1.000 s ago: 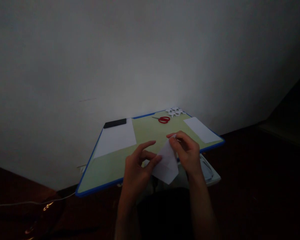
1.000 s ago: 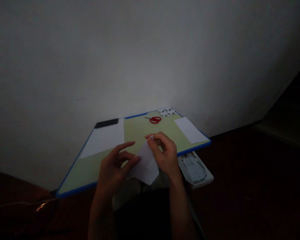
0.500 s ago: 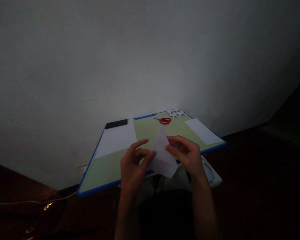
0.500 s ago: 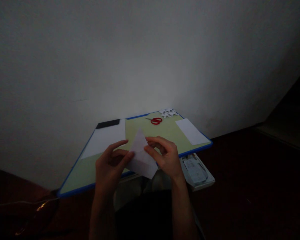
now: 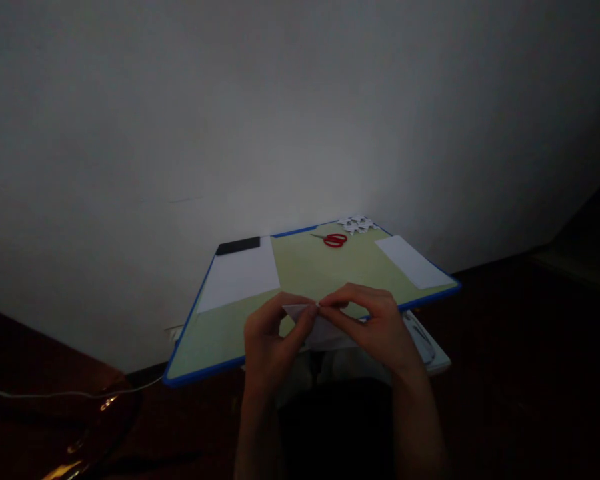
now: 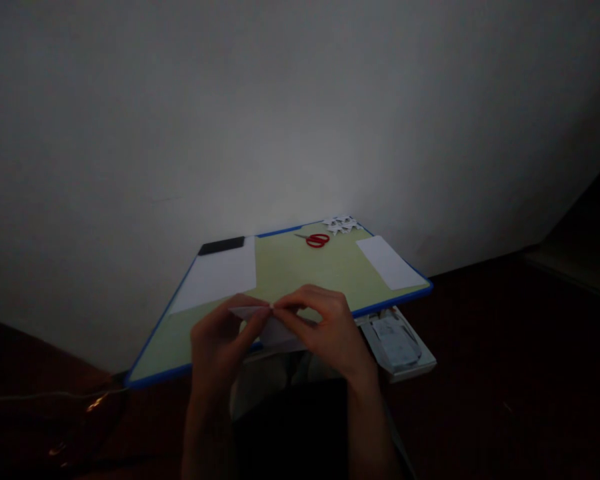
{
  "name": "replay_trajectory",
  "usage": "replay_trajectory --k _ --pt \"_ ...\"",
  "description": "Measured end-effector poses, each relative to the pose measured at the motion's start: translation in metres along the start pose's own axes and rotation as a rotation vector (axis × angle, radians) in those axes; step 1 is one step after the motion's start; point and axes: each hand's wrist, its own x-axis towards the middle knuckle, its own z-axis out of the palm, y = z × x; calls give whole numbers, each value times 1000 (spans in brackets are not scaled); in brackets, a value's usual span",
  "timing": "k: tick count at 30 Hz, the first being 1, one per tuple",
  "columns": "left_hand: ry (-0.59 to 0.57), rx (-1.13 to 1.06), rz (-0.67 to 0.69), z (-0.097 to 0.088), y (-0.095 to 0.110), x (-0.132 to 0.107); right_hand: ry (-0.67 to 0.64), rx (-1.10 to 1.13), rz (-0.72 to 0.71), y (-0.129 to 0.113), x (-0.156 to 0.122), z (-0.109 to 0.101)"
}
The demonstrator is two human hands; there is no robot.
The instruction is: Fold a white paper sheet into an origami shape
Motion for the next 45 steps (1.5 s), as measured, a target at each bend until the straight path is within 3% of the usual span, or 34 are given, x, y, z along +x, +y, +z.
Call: replay_trajectory --k 5,12,18,29,45 --pt "-4 101 44 -3 6 -1 -73 -75 -32 1 -2 -3" --pt "-65 294 261 -7 23 1 -188 -165 -56 -5 -3 -6" --pt "-123 425 346 -11 29 -3 -243 -208 -90 -10 -4 -8" --pt "-144 447 338 -9 29 -6 -283 -235 -98 -10 -6 -16" --pt "-135 482 341 -36 20 -7 -281 -195 -72 -2 -8 -23"
